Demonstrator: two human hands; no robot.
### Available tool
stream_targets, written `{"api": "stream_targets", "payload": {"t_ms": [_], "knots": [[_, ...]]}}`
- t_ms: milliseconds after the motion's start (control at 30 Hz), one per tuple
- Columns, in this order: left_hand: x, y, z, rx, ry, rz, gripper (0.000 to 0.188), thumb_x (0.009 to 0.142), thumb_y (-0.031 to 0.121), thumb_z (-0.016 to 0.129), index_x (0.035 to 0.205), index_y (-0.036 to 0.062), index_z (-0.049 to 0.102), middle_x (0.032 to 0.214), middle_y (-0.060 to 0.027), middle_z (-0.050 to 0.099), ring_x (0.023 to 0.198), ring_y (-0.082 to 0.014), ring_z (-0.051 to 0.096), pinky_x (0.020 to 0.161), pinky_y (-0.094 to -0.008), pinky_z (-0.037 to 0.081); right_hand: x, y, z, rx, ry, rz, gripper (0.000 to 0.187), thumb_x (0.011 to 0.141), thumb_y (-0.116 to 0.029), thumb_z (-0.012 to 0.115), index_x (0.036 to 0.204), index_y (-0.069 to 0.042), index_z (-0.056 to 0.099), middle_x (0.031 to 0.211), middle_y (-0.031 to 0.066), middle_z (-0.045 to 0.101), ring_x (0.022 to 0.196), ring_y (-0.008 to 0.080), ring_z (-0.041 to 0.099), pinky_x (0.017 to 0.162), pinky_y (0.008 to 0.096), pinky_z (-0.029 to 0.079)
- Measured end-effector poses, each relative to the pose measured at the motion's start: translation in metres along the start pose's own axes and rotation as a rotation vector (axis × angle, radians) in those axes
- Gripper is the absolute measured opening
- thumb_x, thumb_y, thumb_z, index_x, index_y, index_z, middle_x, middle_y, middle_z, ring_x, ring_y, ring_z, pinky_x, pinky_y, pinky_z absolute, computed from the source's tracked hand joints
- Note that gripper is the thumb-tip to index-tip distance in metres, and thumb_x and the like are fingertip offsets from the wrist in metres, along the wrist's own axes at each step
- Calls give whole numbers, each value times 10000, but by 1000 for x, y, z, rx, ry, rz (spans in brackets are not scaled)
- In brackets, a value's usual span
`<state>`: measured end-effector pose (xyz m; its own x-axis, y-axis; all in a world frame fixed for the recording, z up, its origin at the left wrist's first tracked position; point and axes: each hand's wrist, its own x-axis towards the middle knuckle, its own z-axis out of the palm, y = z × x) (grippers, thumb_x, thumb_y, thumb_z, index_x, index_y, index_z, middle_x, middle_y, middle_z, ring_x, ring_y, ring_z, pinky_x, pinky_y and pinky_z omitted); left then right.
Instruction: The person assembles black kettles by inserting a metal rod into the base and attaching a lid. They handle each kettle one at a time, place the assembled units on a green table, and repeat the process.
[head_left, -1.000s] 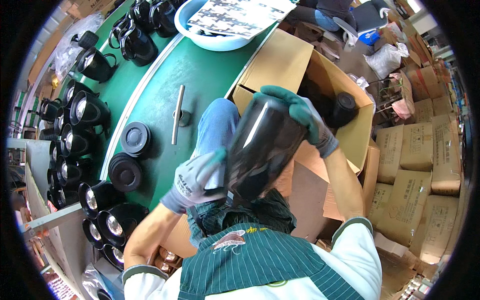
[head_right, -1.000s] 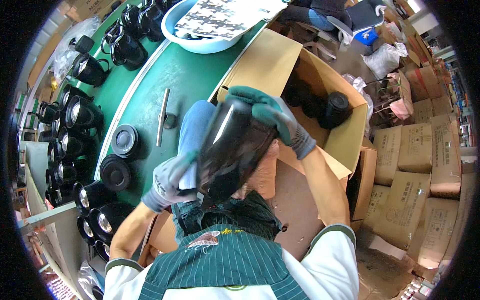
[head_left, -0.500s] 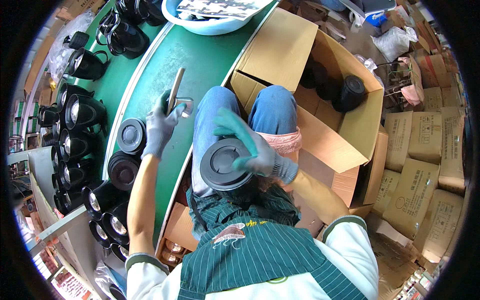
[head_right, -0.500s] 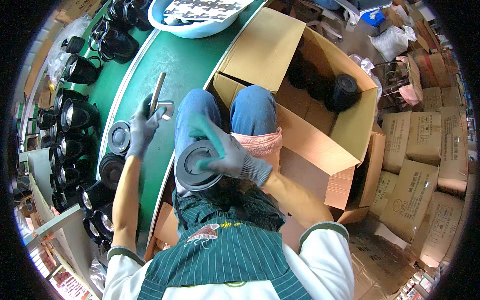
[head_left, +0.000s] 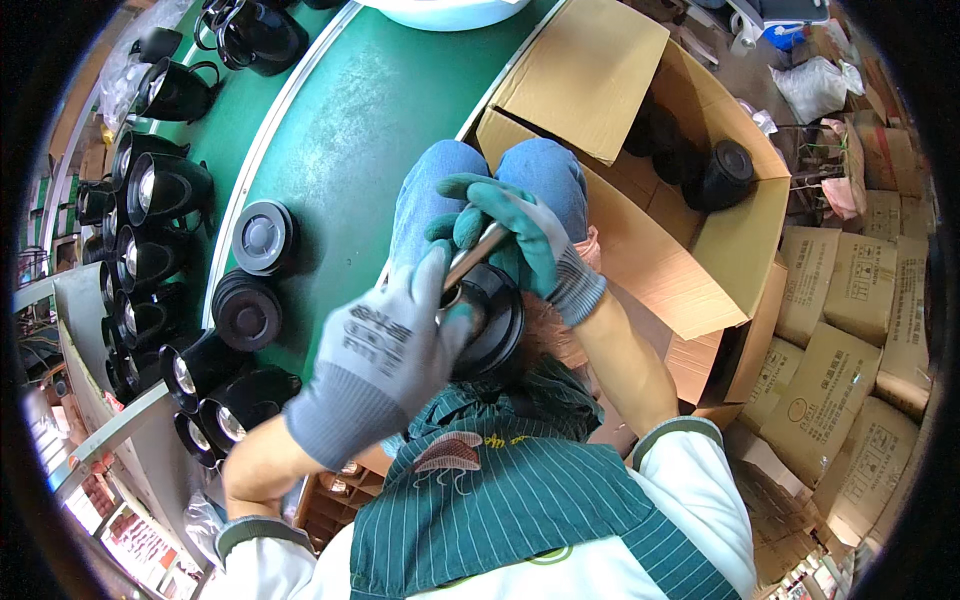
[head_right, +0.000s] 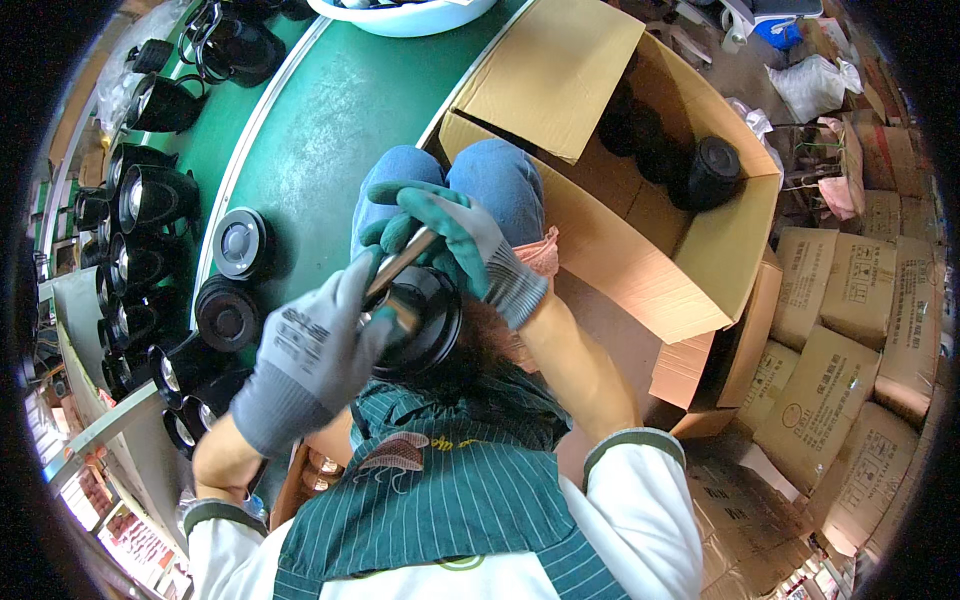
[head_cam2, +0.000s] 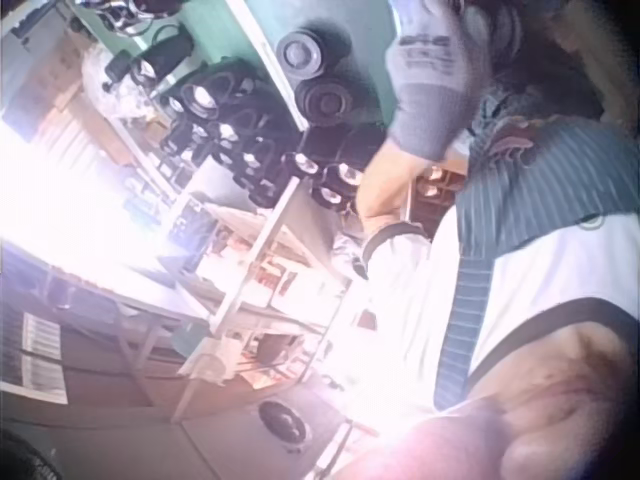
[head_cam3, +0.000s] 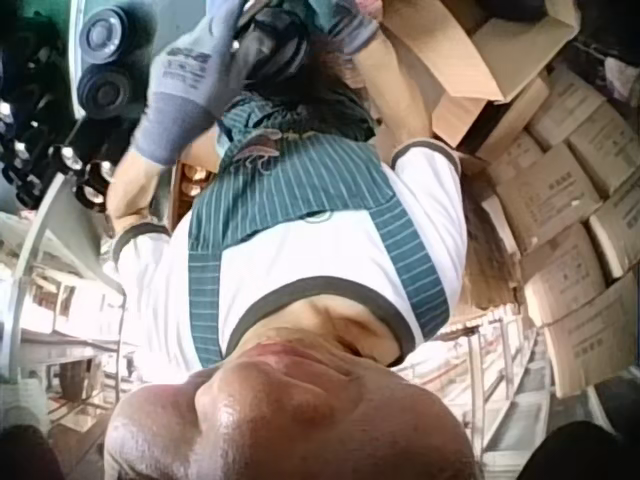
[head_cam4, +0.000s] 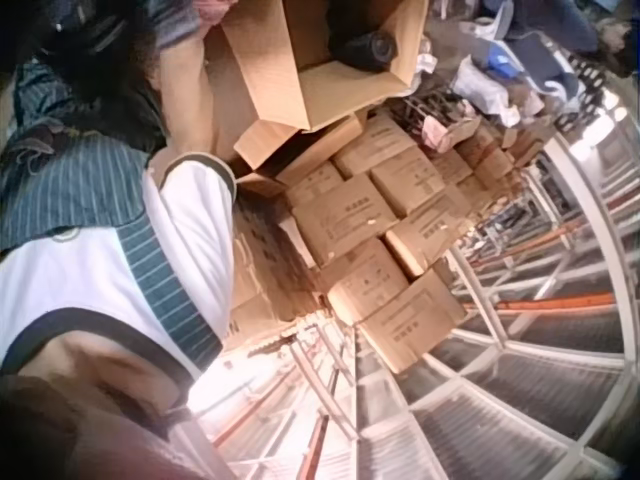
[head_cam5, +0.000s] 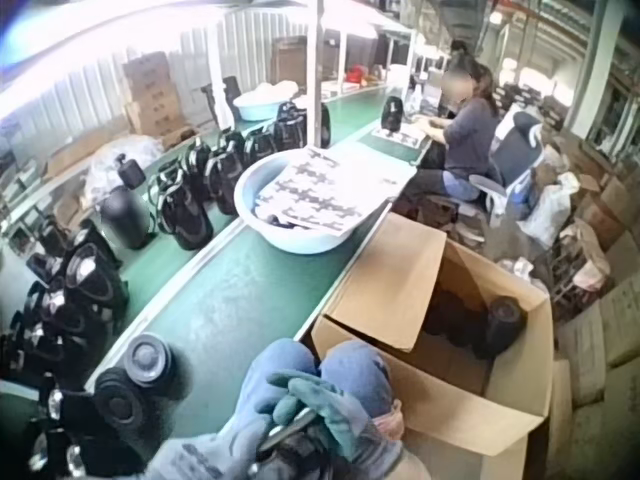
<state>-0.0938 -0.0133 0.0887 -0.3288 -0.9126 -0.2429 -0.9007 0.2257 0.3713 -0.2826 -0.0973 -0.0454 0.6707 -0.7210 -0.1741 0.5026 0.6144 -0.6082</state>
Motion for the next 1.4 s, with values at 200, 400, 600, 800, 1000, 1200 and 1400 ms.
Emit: {"api": "stream_targets", "payload": {"t_ms": [200, 400, 600, 800, 1000, 1200, 1400], "knots": [[-3, 3, 14, -180, 55, -35, 405, 1001, 300, 609, 1306, 33, 618, 1061, -224, 726, 878, -383, 736, 749, -449, 587, -32, 11, -8, -181, 15, -226, 454, 1052, -253, 604, 1382, 60, 594, 1156, 150, 737, 1025, 205, 729, 917, 348, 602], [18, -58, 14, -871, -101, -26, 683, 1120, 528, 314, 1265, -43, 659, 932, -124, 757, 815, -183, 735, 748, -331, 573, -60, 23, 17, -59, -188, -461, 466, 1070, -415, 529, 993, 18, 684, 983, 170, 725, 942, 321, 704, 1067, 486, 488], [54, -77, 42, -482, 252, 411, 431, 1129, 256, 388, 1328, -39, 631, 1229, -193, 700, 1073, -296, 696, 1014, -384, 516, -73, -5, 31, -610, -446, -476, 365, 925, -337, 625, 653, -98, 672, 739, 41, 635, 888, 317, 629, 1086, 567, 438], [129, -55, 60, -677, 120, 642, 343, 1077, 311, 483, 1138, 57, 705, 898, -156, 723, 856, -310, 697, 785, -372, 539, -66, -11, 94, -1398, -710, -472, 318, 784, -362, 735, 623, -114, 619, 638, 27, 522, 729, 243, 591, 888, 476, 506], [163, -12, 75, -1035, -359, 607, 374, 1083, 315, 450, 1102, 73, 735, 932, -96, 747, 809, -238, 696, 809, -354, 557, -22, 29, 126, -1608, -722, -476, 481, 981, -415, 569, 582, -148, 578, 561, 41, 562, 532, 243, 560, 507, 412, 413], [136, -54, 73, -509, 482, 615, 475, 1001, 474, 601, 1171, 41, 699, 1050, -171, 742, 905, -292, 732, 843, -375, 569, -17, 9, 117, -1402, -665, -515, 456, 895, -585, 653, 795, -140, 652, 769, 61, 621, 711, 258, 592, 630, 435, 457], [54, -32, -17, 83, -139, 94, 635, 856, 547, 809, 1156, -5, 710, 829, -185, 752, 764, -310, 766, 718, -421, 615, -31, -1, 88, -664, -523, -619, 536, 1016, -465, 467, 1088, -6, 734, 1029, 172, 734, 993, 328, 702, 927, 481, 545]]}}
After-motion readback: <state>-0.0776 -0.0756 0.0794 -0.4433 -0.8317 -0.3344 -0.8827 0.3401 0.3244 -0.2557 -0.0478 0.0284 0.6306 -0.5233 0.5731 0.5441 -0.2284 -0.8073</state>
